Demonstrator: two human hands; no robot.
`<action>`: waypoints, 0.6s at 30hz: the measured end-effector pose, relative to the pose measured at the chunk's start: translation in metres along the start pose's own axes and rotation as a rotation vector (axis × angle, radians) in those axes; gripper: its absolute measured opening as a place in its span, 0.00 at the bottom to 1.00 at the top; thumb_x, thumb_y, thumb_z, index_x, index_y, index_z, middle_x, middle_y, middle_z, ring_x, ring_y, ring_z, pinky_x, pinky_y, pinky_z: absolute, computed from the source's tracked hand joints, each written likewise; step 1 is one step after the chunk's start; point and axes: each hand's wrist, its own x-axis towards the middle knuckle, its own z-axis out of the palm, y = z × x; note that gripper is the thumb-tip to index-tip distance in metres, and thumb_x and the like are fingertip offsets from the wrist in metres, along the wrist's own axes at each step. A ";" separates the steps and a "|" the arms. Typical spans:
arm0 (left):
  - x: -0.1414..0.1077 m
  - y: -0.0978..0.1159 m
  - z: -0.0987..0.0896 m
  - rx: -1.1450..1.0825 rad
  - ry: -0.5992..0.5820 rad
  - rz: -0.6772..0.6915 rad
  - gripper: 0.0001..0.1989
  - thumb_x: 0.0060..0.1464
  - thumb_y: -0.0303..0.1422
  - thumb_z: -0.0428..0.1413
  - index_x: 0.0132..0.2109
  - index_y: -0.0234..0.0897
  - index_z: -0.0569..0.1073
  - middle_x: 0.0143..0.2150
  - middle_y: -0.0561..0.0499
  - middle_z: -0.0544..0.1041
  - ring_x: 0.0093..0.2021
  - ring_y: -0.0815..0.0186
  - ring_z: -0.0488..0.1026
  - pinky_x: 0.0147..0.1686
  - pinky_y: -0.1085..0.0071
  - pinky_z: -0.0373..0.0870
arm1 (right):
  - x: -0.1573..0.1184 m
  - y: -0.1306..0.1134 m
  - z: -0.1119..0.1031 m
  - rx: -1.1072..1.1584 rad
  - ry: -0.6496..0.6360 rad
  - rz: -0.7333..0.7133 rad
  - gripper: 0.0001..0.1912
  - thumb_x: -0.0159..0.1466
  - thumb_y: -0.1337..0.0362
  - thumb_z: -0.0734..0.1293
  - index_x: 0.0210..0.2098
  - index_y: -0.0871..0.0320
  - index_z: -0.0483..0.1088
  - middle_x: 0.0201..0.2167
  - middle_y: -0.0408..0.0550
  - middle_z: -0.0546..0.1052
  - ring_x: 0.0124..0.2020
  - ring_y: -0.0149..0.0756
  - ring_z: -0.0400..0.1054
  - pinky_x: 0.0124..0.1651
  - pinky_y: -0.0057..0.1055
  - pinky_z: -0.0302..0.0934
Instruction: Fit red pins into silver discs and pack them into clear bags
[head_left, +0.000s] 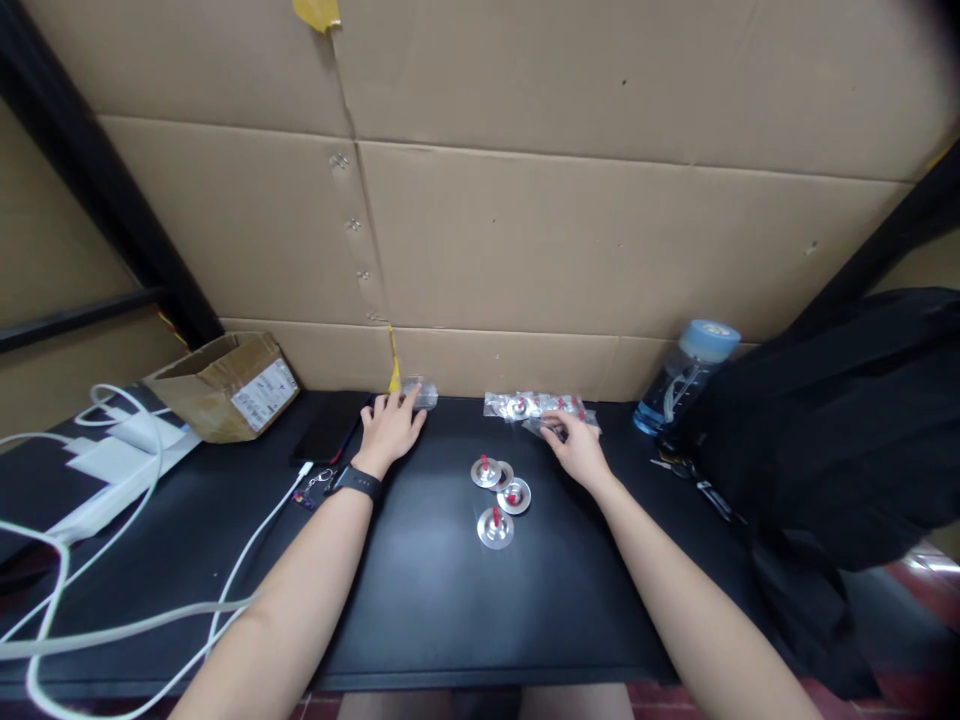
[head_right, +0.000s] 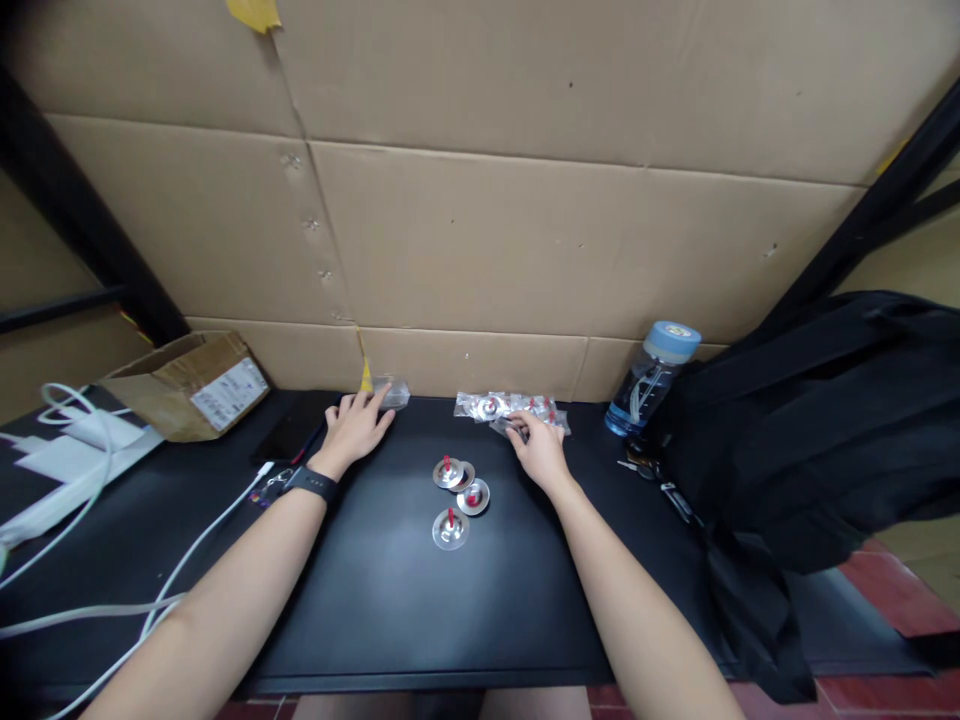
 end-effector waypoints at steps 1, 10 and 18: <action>0.000 0.001 -0.002 -0.003 0.022 -0.009 0.29 0.69 0.45 0.43 0.72 0.42 0.60 0.63 0.34 0.70 0.60 0.41 0.65 0.54 0.45 0.63 | 0.000 -0.002 -0.001 0.059 0.031 -0.003 0.11 0.65 0.61 0.67 0.46 0.54 0.74 0.41 0.49 0.83 0.42 0.43 0.77 0.54 0.46 0.62; -0.021 0.045 -0.038 -0.377 0.086 0.287 0.19 0.68 0.44 0.49 0.58 0.42 0.75 0.53 0.43 0.79 0.55 0.51 0.72 0.57 0.53 0.64 | -0.012 -0.040 -0.004 0.513 -0.035 0.035 0.19 0.58 0.54 0.76 0.45 0.56 0.73 0.39 0.51 0.83 0.41 0.44 0.77 0.42 0.36 0.65; -0.050 0.096 -0.041 -1.082 -0.309 0.376 0.19 0.66 0.40 0.52 0.61 0.42 0.69 0.44 0.50 0.82 0.37 0.65 0.78 0.40 0.70 0.73 | -0.026 -0.067 -0.002 0.666 -0.129 0.025 0.15 0.58 0.53 0.77 0.36 0.55 0.75 0.34 0.47 0.81 0.35 0.40 0.75 0.41 0.37 0.68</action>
